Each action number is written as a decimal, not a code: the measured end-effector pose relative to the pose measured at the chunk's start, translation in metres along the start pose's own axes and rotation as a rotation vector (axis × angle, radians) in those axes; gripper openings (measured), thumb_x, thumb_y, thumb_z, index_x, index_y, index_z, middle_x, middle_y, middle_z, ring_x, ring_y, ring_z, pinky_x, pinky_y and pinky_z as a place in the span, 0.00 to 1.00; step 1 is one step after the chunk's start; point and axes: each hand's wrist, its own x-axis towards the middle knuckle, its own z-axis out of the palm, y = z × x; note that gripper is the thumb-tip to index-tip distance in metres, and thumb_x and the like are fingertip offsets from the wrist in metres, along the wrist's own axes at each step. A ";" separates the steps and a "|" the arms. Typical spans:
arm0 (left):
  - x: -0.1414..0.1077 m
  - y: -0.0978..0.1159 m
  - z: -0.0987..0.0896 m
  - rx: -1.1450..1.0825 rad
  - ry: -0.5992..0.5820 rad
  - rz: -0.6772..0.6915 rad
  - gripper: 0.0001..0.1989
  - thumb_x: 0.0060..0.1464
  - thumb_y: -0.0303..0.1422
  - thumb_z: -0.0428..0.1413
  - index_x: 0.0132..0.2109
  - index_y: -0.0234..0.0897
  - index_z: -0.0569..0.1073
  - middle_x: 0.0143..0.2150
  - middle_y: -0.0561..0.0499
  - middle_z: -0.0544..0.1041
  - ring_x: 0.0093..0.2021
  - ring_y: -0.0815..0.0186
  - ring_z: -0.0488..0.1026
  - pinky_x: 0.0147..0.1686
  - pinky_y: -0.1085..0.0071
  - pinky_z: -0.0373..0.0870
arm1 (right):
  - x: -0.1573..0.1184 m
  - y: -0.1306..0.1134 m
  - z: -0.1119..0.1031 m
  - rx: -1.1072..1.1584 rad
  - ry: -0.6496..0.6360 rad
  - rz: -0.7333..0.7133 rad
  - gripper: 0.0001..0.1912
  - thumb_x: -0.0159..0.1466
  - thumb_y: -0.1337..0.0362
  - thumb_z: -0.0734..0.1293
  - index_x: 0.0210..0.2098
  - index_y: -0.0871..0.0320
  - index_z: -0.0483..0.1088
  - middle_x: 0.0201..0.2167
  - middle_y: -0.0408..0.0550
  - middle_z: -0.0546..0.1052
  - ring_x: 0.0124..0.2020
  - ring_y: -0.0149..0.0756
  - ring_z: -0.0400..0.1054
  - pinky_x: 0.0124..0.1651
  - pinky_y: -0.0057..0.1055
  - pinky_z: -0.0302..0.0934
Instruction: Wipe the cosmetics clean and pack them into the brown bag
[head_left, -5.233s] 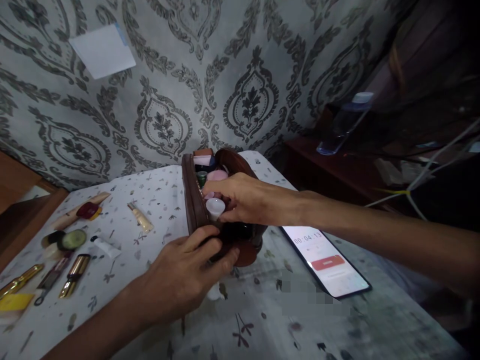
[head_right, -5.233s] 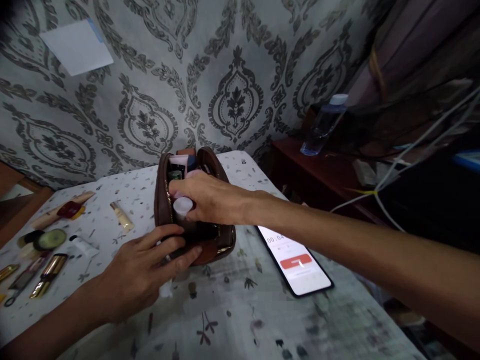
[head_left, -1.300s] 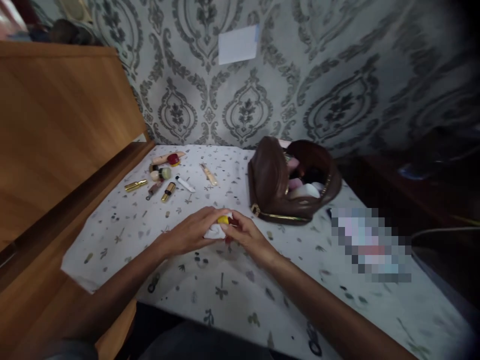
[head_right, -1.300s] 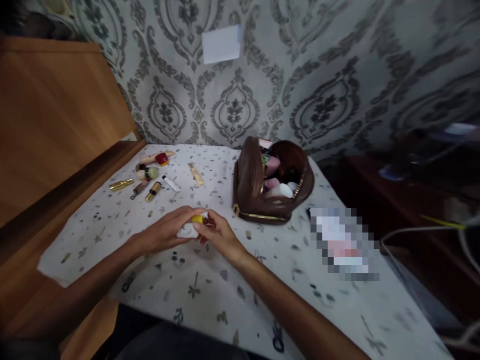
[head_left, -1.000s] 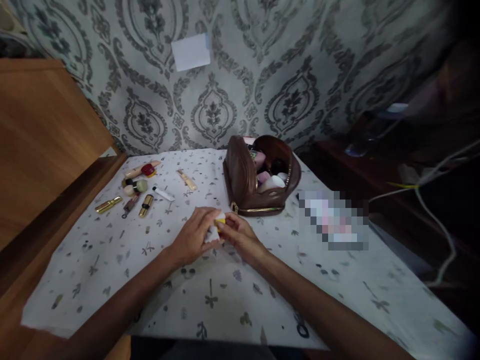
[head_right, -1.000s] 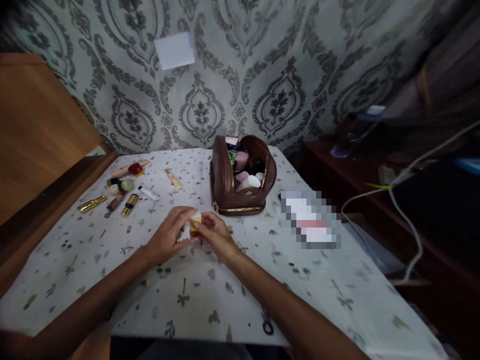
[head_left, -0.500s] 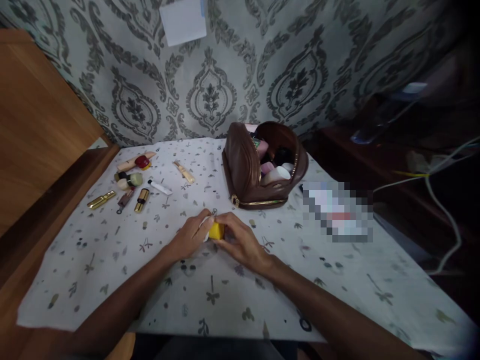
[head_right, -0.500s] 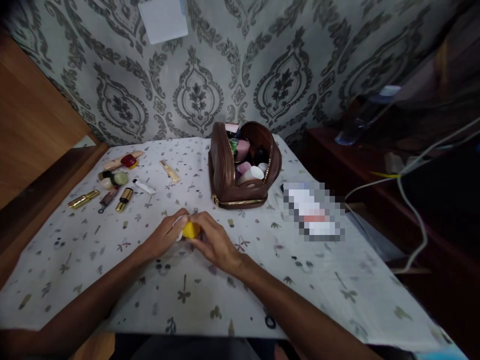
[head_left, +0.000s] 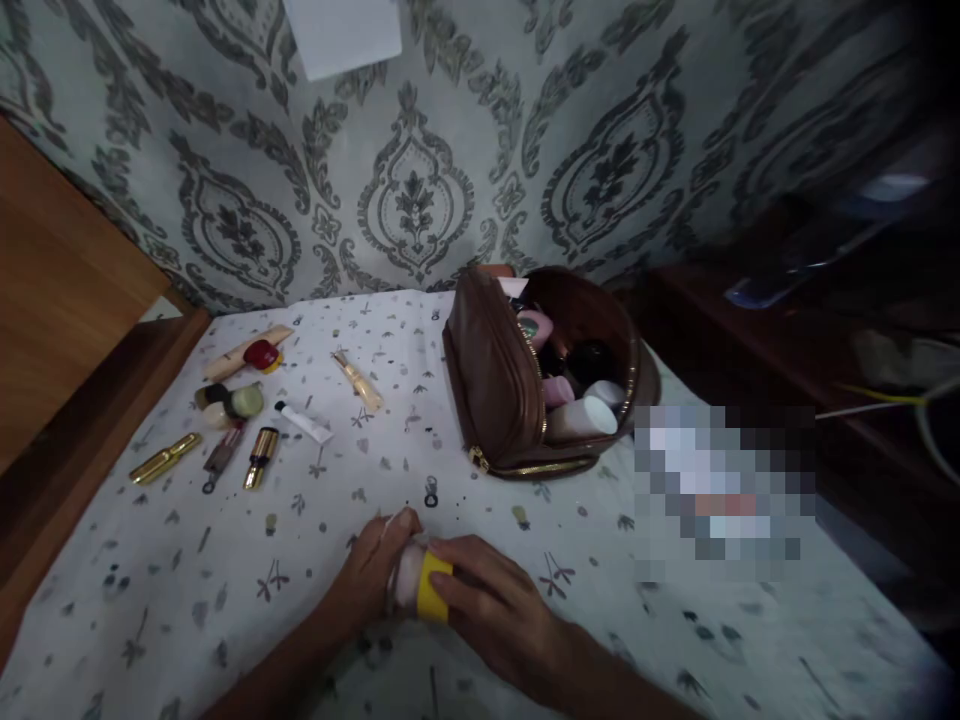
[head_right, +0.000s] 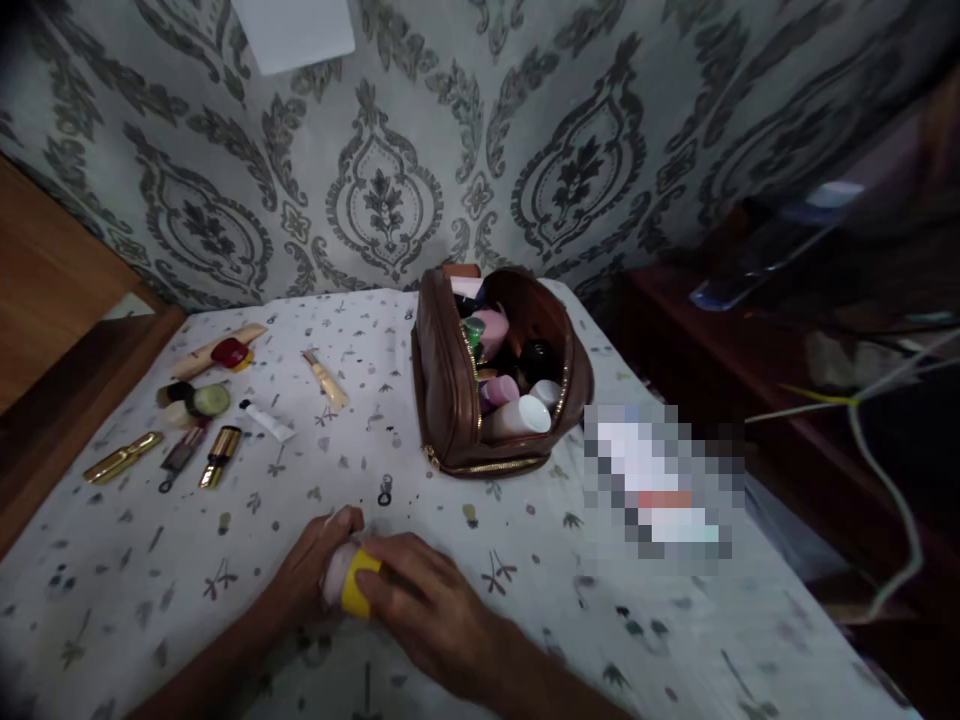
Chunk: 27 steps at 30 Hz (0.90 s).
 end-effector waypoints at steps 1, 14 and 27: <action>0.001 0.001 0.002 -0.110 0.002 -0.087 0.28 0.62 0.56 0.36 0.31 0.41 0.66 0.22 0.54 0.67 0.23 0.65 0.68 0.22 0.70 0.67 | 0.001 0.000 -0.001 0.008 -0.003 0.014 0.27 0.68 0.70 0.62 0.64 0.49 0.57 0.52 0.55 0.75 0.52 0.40 0.72 0.51 0.36 0.71; 0.003 0.008 0.011 -0.195 0.146 0.101 0.31 0.60 0.59 0.39 0.28 0.37 0.68 0.19 0.55 0.67 0.22 0.67 0.65 0.25 0.71 0.62 | 0.013 0.013 0.024 0.277 0.215 0.293 0.21 0.53 0.61 0.76 0.46 0.53 0.73 0.40 0.48 0.72 0.43 0.41 0.69 0.46 0.37 0.67; -0.009 0.011 0.020 0.641 0.441 0.635 0.13 0.66 0.36 0.42 0.48 0.38 0.69 0.43 0.47 0.72 0.46 0.59 0.69 0.44 0.63 0.68 | 0.012 0.007 0.023 0.173 0.148 0.382 0.10 0.48 0.67 0.69 0.30 0.57 0.66 0.26 0.39 0.68 0.28 0.31 0.61 0.32 0.27 0.58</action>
